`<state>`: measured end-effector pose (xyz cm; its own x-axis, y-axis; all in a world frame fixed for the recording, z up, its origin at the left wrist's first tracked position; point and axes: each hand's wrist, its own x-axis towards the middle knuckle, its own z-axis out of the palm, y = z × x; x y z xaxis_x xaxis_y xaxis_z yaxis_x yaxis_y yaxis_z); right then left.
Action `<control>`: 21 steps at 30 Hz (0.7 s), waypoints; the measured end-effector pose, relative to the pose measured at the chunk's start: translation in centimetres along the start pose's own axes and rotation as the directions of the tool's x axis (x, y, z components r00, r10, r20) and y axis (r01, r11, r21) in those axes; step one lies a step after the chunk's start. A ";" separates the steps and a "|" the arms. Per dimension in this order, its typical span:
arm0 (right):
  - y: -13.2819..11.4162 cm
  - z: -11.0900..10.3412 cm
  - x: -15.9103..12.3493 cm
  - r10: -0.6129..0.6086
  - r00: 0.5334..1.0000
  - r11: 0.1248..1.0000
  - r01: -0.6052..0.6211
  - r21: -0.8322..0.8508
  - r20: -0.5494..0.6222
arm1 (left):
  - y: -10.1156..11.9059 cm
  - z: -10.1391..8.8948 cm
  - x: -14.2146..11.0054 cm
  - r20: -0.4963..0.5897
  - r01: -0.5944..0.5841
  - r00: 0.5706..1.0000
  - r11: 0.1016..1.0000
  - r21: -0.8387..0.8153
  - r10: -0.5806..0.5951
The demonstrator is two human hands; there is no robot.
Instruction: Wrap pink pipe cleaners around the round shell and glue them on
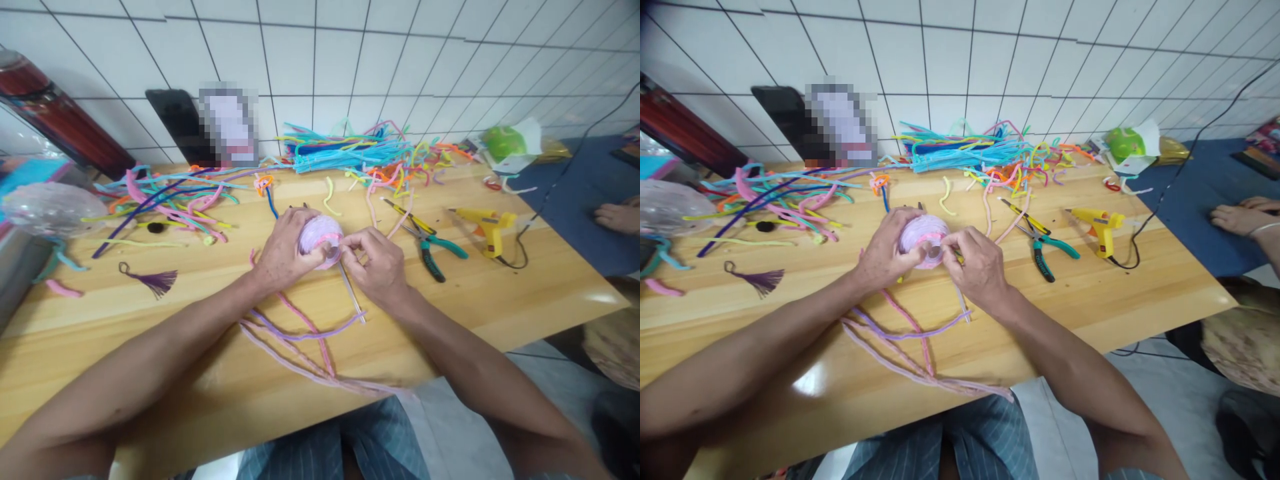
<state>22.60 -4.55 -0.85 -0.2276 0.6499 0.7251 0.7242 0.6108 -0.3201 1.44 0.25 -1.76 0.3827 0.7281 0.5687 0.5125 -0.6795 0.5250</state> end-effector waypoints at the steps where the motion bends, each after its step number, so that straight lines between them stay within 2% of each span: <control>1: -0.1 0.0 0.0 -0.002 1.000 1.000 0.002 -0.007 -0.003 | 0.0 0.1 -0.1 -0.012 0.004 1.000 1.000 -0.003 -0.004; 6: -0.6 0.0 0.1 -0.028 1.000 1.000 0.028 0.008 -0.013 | 0.0 0.5 -0.4 -0.056 0.050 0.997 0.999 -0.005 -0.050; 11: -0.6 0.2 0.1 -0.001 1.000 0.997 0.001 0.082 0.002 | 0.0 0.6 -0.6 -0.114 0.051 0.992 0.999 -0.011 -0.052; 21: -0.5 0.2 0.1 0.037 0.999 0.995 -0.035 0.097 -0.011 | 0.3 0.4 -0.4 -0.088 0.062 0.994 0.998 0.010 -0.061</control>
<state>22.08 -4.69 -0.76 -0.1936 0.6668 0.7197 0.6656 0.6282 -0.4029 1.75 -0.19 -2.06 0.2820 0.7571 0.5893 0.5424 -0.6324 0.5530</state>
